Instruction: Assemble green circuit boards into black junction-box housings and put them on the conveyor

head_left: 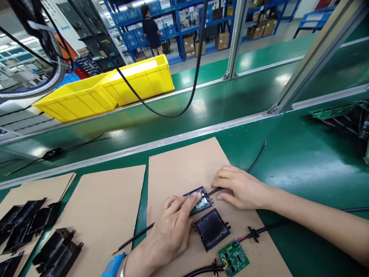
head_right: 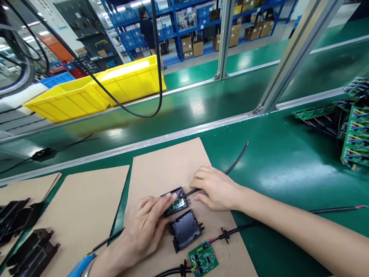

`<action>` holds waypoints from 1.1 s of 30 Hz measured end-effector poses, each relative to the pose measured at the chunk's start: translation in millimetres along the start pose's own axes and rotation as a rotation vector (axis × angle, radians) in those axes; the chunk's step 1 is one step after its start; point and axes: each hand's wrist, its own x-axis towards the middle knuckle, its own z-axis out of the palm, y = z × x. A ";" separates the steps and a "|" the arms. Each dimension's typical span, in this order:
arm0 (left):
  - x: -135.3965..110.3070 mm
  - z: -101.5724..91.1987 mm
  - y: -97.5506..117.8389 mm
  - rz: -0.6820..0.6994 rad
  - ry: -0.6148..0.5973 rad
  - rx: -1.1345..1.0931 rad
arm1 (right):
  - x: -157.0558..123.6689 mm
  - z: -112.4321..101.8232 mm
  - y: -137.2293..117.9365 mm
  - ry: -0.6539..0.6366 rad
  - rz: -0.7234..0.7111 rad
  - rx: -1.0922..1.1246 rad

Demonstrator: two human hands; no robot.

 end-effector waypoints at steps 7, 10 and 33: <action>23.3 -10.2 -55.3 -0.189 0.125 0.149 | 35.2 -28.7 31.6 0.100 -0.049 -0.267; 86.5 -33.4 -107.6 -0.271 0.160 0.224 | 94.7 -63.5 67.1 0.121 0.048 -0.399; 12.5 -18.5 51.1 -0.202 -0.107 -0.381 | -39.8 -15.4 -66.2 -0.250 0.220 0.074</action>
